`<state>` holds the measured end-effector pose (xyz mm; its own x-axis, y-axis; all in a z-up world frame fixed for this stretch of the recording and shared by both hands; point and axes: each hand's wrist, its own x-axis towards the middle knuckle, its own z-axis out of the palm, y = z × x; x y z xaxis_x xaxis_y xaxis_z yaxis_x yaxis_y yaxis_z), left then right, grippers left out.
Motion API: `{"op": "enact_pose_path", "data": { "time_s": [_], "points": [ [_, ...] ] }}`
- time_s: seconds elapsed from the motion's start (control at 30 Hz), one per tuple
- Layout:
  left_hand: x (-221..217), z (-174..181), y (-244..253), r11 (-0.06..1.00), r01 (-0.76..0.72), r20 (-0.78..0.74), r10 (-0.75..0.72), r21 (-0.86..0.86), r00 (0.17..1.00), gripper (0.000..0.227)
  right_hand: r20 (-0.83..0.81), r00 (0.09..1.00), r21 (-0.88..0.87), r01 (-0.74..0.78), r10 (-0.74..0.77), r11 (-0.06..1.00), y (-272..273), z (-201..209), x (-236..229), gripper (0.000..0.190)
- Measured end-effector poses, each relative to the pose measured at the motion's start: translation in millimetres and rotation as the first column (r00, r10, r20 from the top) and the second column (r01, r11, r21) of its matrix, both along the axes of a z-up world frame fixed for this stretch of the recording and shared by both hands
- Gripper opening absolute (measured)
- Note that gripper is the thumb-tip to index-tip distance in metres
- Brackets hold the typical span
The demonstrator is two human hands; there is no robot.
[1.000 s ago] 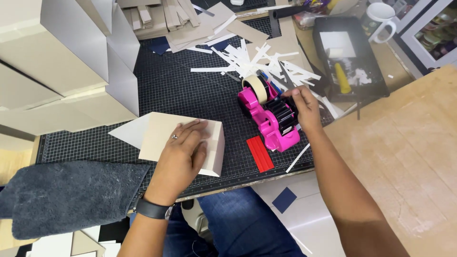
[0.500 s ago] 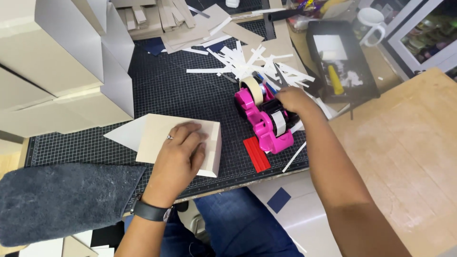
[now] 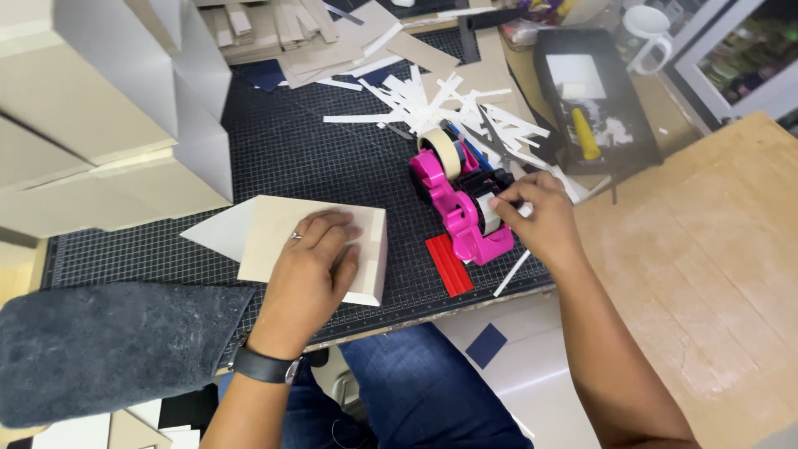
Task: Assembling small cardboard boxes by folding templates and applying adhesive tape
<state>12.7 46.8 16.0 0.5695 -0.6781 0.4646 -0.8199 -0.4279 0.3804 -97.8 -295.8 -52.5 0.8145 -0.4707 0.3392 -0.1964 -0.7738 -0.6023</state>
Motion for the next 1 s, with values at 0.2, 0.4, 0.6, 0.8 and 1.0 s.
{"op": "enact_pose_path", "data": {
  "time_s": [0.2,0.4,0.6,0.8,1.0],
  "points": [
    [1,0,0,0.999,-0.006,-0.026,0.005,-0.040,1.000,0.017,0.283,0.954,0.223,-0.160,0.093,0.961,59,32,-11,0.004],
    [-1,2,-3,0.998,-0.029,-0.031,0.027,-0.060,0.999,0.013,0.351,0.936,0.913,-0.336,-0.025,0.230,150,7,-1,0.013],
    [-4,1,-2,0.996,-0.035,-0.072,0.030,-0.081,0.997,0.014,0.307,0.951,0.947,-0.302,-0.035,0.113,174,-6,12,0.016],
    [-5,4,-3,0.996,-0.024,-0.075,0.018,-0.080,0.997,0.019,0.291,0.956,0.950,-0.283,-0.040,0.129,176,-1,13,0.016],
    [-4,2,-3,0.996,-0.016,-0.078,0.009,-0.088,0.997,0.023,0.291,0.956,0.950,-0.284,-0.038,0.126,177,0,16,0.015]
  ]
}}
